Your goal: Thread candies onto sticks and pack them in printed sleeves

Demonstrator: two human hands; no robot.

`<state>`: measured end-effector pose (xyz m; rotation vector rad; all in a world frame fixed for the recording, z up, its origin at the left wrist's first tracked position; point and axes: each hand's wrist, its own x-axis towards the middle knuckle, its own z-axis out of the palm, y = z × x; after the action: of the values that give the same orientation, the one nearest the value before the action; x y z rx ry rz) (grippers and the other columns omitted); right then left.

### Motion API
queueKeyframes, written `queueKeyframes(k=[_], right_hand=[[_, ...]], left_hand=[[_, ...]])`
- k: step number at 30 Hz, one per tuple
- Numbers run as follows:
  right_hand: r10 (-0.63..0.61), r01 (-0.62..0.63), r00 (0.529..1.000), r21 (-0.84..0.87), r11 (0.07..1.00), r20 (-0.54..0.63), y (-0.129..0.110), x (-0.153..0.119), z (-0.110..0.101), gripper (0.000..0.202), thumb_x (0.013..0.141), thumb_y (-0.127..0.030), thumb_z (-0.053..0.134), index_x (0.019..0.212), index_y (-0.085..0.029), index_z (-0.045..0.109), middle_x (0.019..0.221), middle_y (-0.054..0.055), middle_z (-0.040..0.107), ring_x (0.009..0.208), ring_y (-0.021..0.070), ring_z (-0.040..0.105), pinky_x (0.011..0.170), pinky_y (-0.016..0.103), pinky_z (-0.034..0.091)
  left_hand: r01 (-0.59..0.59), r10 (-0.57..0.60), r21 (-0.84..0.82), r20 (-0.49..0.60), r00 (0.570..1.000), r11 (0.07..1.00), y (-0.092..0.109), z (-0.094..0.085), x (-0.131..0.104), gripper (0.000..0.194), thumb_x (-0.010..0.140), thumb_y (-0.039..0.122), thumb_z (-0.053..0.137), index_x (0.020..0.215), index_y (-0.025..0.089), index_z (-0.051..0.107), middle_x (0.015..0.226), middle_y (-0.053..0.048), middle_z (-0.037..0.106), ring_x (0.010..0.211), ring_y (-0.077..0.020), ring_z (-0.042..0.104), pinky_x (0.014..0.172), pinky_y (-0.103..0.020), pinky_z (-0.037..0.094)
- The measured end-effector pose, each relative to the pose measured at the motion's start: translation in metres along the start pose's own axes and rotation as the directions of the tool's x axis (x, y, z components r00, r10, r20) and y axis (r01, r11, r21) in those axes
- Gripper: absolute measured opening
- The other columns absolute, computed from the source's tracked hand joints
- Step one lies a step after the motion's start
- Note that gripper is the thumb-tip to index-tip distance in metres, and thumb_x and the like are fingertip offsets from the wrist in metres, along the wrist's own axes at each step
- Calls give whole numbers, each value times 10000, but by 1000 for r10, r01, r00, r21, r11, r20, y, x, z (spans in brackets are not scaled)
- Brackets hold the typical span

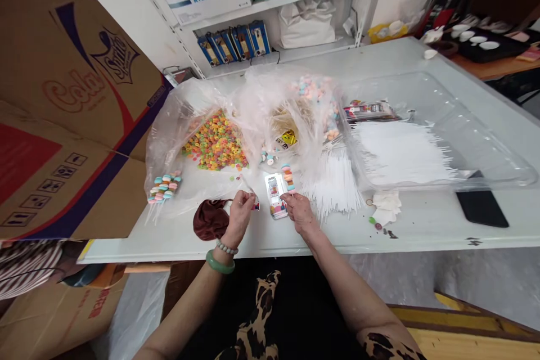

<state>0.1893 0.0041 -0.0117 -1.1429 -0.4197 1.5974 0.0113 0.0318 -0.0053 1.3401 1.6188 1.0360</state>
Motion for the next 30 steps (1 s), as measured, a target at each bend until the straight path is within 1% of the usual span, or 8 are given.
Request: queueKeyframes(k=[4, 8, 11, 15, 18, 23, 27, 30], right_hand=[[-68, 72, 994, -40, 997, 88, 1, -12, 28, 380, 597, -417, 790, 859, -166, 676, 453, -102, 366, 396, 45, 226, 386, 217, 144], [-192, 200, 978, -114, 973, 78, 4, -18, 43, 286, 570, -363, 789, 770, -170, 721, 631, -16, 606, 550, 107, 471, 502, 245, 349], [-173, 183, 983, -208, 961, 63, 0, -20, 43, 231, 574, -339, 773, 710, -157, 733, 633, -7, 635, 599, 131, 517, 567, 268, 397], [-21, 104, 971, -344, 933, 236, -15, -22, 45, 244, 535, -308, 786, 708, -143, 741, 616, -12, 634, 618, 144, 546, 600, 275, 417], [25, 71, 961, -334, 940, 276, -21, -24, 49, 301, 536, -346, 798, 745, -141, 726, 507, -50, 529, 484, 91, 434, 477, 237, 322], [51, 13, 969, -253, 967, 242, -10, -32, 52, 377, 619, -480, 773, 778, -160, 648, 430, -128, 246, 390, 37, 121, 401, 236, 47], [40, 26, 967, -256, 966, 253, 4, -43, 63, 339, 616, -468, 761, 728, -183, 617, 436, -113, 263, 399, 41, 123, 410, 248, 52], [-38, 85, 986, -291, 953, 164, 6, -45, 71, 225, 590, -374, 733, 626, -197, 599, 421, -92, 308, 415, 55, 167, 421, 254, 120]], left_hand=[[106, -75, -363, 100, 992, 926, 20, 6, -27, 259, 680, 296, 701, 742, 210, 464, 616, 60, 470, 563, -96, 460, 586, -233, 385], [228, -142, -497, 205, 968, 837, 32, 5, -43, 403, 605, 272, 778, 942, 202, 569, 568, 90, 459, 508, -81, 442, 553, -222, 374], [382, -187, -432, 428, 884, 817, 33, -7, -44, 368, 552, 265, 826, 864, 158, 662, 583, 47, 529, 533, -87, 492, 560, -232, 382], [503, -261, -265, 610, 748, 823, 28, -24, -43, 328, 549, 347, 846, 766, 130, 728, 675, -44, 650, 543, -108, 533, 540, -252, 387], [484, -246, -311, 571, 783, 818, 23, -28, -43, 296, 557, 374, 841, 631, 126, 696, 568, -31, 604, 504, -102, 504, 519, -249, 368], [420, -286, -564, 314, 905, 711, 20, -30, -40, 318, 498, 338, 862, 556, 141, 620, 515, 8, 548, 468, -61, 425, 480, -220, 292], [304, -229, -632, 200, 953, 713, 24, -29, -43, 320, 573, 378, 833, 615, 145, 617, 536, 22, 531, 470, -51, 392, 456, -214, 241], [256, -208, -606, 150, 967, 753, 27, -30, -46, 326, 616, 417, 809, 660, 152, 624, 538, 29, 526, 461, -58, 403, 448, -218, 258]])
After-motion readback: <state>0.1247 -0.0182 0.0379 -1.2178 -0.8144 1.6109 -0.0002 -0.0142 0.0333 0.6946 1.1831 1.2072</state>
